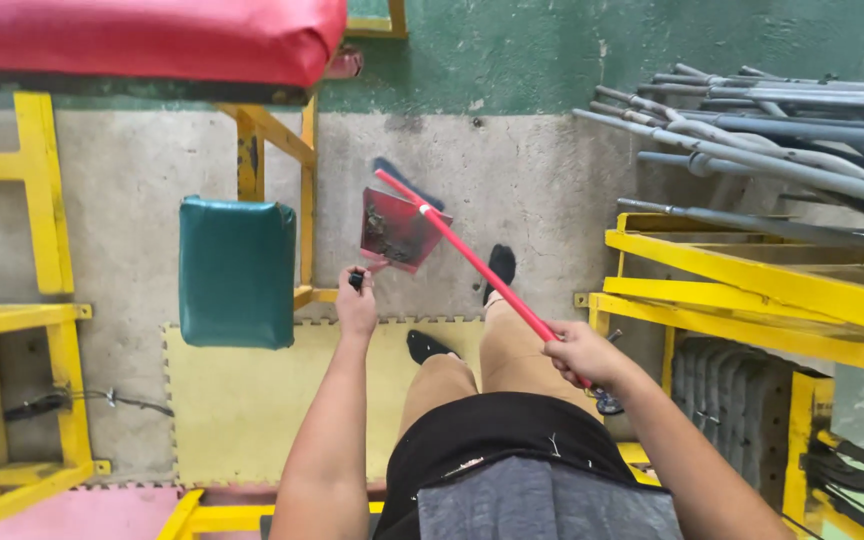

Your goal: Sweeping the floor of a gym using a broom and dustpan, and briefly wiping down a bench.

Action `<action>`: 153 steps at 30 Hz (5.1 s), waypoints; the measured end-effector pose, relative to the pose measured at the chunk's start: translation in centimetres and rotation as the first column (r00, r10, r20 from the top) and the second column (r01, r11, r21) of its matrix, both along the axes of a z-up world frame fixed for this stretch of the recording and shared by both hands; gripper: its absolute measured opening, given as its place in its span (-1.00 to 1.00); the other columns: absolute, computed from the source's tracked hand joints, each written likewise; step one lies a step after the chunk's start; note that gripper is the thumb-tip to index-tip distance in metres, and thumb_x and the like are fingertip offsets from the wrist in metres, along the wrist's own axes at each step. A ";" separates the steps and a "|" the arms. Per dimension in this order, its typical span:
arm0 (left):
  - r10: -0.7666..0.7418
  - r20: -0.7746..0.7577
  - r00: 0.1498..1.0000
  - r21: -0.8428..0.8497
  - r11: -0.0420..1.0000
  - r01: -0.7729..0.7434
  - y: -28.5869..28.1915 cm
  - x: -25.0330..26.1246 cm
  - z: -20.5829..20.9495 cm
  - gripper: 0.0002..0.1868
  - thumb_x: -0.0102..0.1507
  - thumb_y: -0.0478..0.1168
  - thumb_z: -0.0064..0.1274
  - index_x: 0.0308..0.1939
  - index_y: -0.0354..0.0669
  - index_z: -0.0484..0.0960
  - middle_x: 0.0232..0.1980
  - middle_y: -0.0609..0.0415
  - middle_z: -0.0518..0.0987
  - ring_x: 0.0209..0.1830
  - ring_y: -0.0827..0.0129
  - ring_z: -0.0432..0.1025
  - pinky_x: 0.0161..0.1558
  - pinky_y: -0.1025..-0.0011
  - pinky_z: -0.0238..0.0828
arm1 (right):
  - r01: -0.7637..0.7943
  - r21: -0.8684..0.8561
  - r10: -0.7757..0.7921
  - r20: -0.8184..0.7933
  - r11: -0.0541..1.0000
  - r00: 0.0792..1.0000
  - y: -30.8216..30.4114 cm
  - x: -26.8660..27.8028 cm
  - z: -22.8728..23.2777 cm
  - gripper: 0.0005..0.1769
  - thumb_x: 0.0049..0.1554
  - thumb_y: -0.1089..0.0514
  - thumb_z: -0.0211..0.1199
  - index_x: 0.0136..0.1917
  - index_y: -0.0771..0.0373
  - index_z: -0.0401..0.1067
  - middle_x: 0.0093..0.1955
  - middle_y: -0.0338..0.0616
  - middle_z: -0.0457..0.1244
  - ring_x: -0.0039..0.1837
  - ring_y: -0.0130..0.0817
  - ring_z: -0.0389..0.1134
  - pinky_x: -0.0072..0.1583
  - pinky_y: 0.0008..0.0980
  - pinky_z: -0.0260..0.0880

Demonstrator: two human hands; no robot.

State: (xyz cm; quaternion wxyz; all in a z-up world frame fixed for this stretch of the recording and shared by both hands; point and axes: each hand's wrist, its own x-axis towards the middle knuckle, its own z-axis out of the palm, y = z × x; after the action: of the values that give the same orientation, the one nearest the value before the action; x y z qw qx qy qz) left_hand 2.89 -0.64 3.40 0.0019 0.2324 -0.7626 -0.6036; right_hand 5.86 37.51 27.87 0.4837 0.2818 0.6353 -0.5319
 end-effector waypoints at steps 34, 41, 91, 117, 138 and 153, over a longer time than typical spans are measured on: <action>-0.232 0.103 0.967 -0.114 0.963 0.243 30.8 -48.2 2.7 -0.81 0.35 -0.21 0.13 0.00 -0.13 0.53 -0.21 0.01 0.65 -0.24 0.39 0.51 -0.13 0.37 0.48 | 0.503 0.058 -0.501 -0.051 0.862 0.864 34.4 -44.2 -9.3 -0.93 0.19 0.21 0.20 -0.08 0.24 0.37 -0.39 -0.26 0.22 -0.44 -0.47 0.20 -0.41 -0.44 0.20; -0.337 0.190 0.922 -0.180 0.911 0.370 31.6 -58.7 -0.4 -0.79 0.38 -0.20 0.07 0.05 -0.12 0.46 -0.17 -0.19 0.64 -0.18 0.12 0.58 -0.06 0.25 0.49 | 0.425 0.151 -0.388 -0.225 0.892 0.894 39.2 -56.2 -19.3 -0.94 0.18 0.27 0.15 -0.04 0.25 0.39 -0.37 -0.22 0.21 -0.41 -0.46 0.20 -0.37 -0.39 0.20; -0.449 0.188 0.874 -0.176 0.859 0.480 53.5 -74.2 -3.5 -0.82 0.34 -0.32 0.07 0.00 -0.13 0.45 -0.16 -0.28 0.63 -0.14 -0.12 0.57 -0.05 0.18 0.49 | 0.537 -0.227 -0.461 0.313 0.812 0.830 50.8 -63.3 -5.6 -0.23 0.17 0.28 0.09 0.62 0.02 0.13 -0.46 -0.44 -0.04 -0.50 -0.65 -0.07 -0.49 -0.61 -0.06; -0.057 0.167 0.984 -0.276 0.956 0.102 48.9 -71.9 -3.1 -0.82 0.37 -0.25 0.06 0.04 -0.08 0.47 -0.09 -0.22 0.66 -0.04 -0.17 0.56 -0.06 0.08 0.47 | -0.328 0.125 0.335 -0.037 0.936 0.942 42.2 -70.4 -11.1 -0.20 0.15 0.22 0.12 0.63 -0.02 0.04 -0.37 -0.14 0.22 -0.48 -0.40 0.21 -0.41 -0.37 0.26; 0.359 0.281 0.890 -0.279 0.918 -0.283 32.2 -52.6 -0.9 -0.81 0.39 -0.20 0.06 0.05 -0.06 0.45 -0.21 -0.25 0.62 -0.17 -0.16 0.56 -0.15 0.09 0.46 | -0.354 0.355 0.421 -0.128 0.865 0.898 29.4 -83.3 -19.5 -0.60 0.13 0.31 0.13 0.24 0.25 0.44 -0.39 -0.24 0.19 -0.40 -0.39 0.21 -0.39 -0.31 0.19; 0.426 0.092 0.900 -0.261 0.883 -0.391 22.8 -42.7 -3.2 -0.82 0.37 -0.27 0.03 0.04 -0.10 0.44 -0.10 -0.18 0.65 -0.06 -0.15 0.55 -0.09 0.11 0.46 | -0.743 0.153 0.742 0.072 0.652 0.666 13.8 -60.0 -3.1 -0.19 0.18 0.15 0.06 0.65 -0.14 -0.03 -0.48 -0.25 0.13 -0.52 -0.39 0.15 -0.45 -0.32 0.18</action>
State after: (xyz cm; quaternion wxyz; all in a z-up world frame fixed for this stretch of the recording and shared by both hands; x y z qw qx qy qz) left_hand -39.79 22.15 0.21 0.1009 0.4298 -0.7606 -0.4760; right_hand -54.10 51.32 24.79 0.6338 0.0384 0.7371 -0.2314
